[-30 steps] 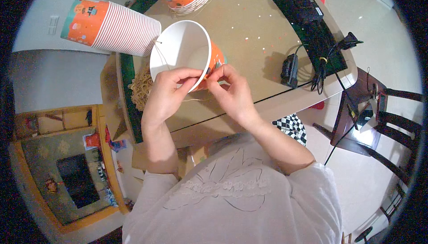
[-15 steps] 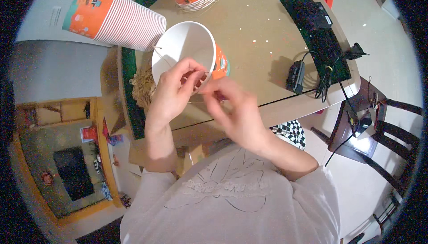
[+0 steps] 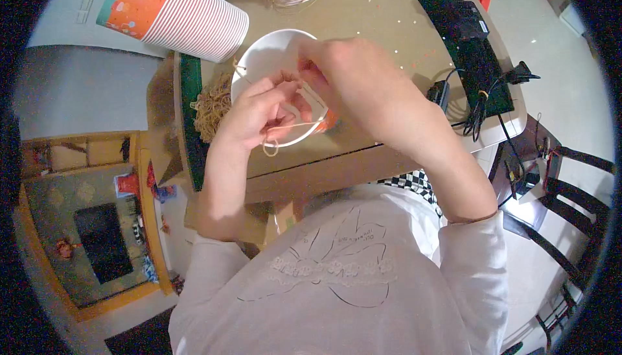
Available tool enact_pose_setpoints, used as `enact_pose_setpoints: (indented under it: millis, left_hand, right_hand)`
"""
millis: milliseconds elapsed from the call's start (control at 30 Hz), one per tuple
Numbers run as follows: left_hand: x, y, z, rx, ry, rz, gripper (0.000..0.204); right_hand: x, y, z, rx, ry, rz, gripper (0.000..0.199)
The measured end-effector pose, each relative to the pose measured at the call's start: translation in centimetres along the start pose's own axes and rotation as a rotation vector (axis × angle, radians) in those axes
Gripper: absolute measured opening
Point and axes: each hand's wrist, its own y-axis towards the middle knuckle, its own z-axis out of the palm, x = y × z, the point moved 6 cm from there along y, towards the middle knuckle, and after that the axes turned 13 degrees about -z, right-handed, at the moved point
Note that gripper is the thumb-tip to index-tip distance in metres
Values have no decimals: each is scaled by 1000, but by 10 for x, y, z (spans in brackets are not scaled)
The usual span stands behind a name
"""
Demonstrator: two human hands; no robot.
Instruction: Assembling paper buckets by attaching rubber bands to the rim.
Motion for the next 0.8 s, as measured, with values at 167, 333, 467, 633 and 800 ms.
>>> enact_pose_setpoints:
  millis: [167, 333, 467, 633, 800]
  left_hand:
    - [-1, -4, 11, 69, 97, 65, 14]
    - [-10, -18, 12, -172, 230, 284, 13]
    - [-11, -29, 17, -164, 622, 641, 16]
    - [-11, -42, 26, -483, 882, 941, 16]
    - [-12, -45, 38, -636, 1136, 955, 19]
  right_hand:
    - [-13, -6, 19, 118, -78, 6, 13]
    - [-29, -9, 23, 40, 131, 128, 14]
    - [-36, -10, 27, -51, 336, 172, 9]
    - [-34, -11, 30, 16, 368, 200, 10]
    - [-35, -12, 33, 29, 367, 150, 8]
